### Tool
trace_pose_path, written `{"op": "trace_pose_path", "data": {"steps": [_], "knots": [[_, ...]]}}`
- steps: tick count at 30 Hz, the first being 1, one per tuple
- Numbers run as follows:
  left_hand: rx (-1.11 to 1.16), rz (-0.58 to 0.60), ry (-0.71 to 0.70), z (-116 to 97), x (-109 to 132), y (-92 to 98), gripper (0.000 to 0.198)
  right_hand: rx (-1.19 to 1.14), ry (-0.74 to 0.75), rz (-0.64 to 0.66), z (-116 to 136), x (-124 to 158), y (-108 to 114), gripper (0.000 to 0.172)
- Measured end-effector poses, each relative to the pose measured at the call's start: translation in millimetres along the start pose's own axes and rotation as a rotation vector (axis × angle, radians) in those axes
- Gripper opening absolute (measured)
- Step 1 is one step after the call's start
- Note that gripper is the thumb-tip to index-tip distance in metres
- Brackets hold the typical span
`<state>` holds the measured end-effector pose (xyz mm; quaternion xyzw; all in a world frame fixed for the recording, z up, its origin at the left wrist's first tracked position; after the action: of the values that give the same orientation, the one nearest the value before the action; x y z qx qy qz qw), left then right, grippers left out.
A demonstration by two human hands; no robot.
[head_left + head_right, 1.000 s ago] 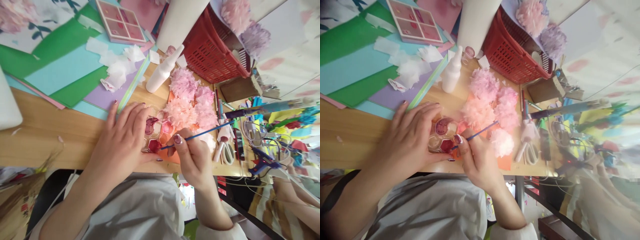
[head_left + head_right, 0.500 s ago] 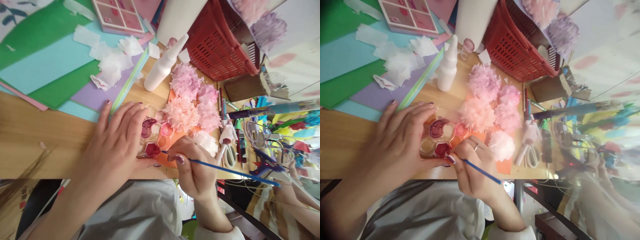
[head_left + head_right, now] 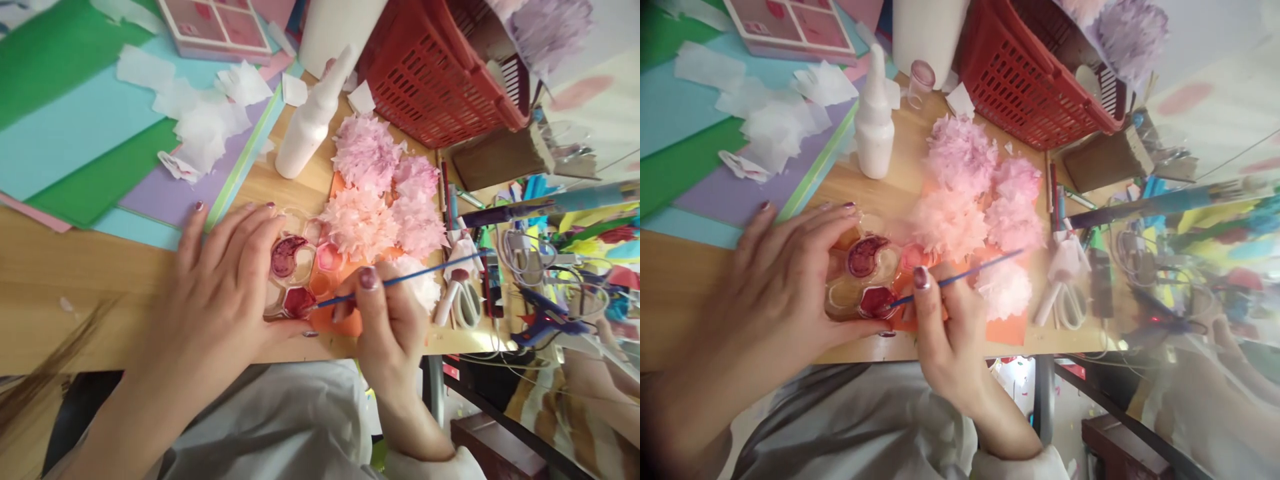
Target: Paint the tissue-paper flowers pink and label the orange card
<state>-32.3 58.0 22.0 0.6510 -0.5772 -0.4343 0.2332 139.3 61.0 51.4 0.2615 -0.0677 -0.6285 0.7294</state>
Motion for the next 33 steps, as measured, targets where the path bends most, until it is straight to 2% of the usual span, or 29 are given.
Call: {"op": "trace_pose_path", "data": {"steps": [4, 11, 15, 19, 25, 33], "knots": [[-0.024, -0.025, -0.013, -0.8, -0.7, 1.4, 0.087, -0.033, -0.089, -0.026, -5.4, -0.9, -3.8, 0.031], [-0.013, -0.005, -0.015, 1.5, -0.5, -0.2, 0.096, -0.137, -0.140, -0.010, -4.1, -2.1, -6.9, 0.032], [-0.017, -0.033, -0.041, 6.5, 0.5, -2.0, 0.103, -0.200, -0.147, 0.004, -4.1, -1.5, -9.2, 0.032], [-0.019, -0.041, -0.049, 5.5, -1.1, -1.7, 0.105, -0.203, -0.142, -0.002, -5.0, -1.6, -8.8, 0.029], [-0.048, 0.006, 0.042, 0.1, -2.6, -1.8, 0.104, -0.162, -0.099, 0.023, -4.0, -1.6, -9.8, 0.028], [-0.048, 0.004, 0.019, 2.4, -2.0, -0.9, 0.105, -0.131, -0.033, 0.033, 0.4, -4.7, -8.3, 0.028]]}}
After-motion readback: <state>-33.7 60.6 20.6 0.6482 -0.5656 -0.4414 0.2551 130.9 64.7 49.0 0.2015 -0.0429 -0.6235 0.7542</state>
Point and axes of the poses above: each hand's wrist, its own x-axis away from the middle knuckle, its own y-axis out of the back of the hand, z = x × y, the point moved 3 cm from there along -x, towards the middle knuckle, and after that the axes turned 11 degrees about y, right-handed, at the moved point
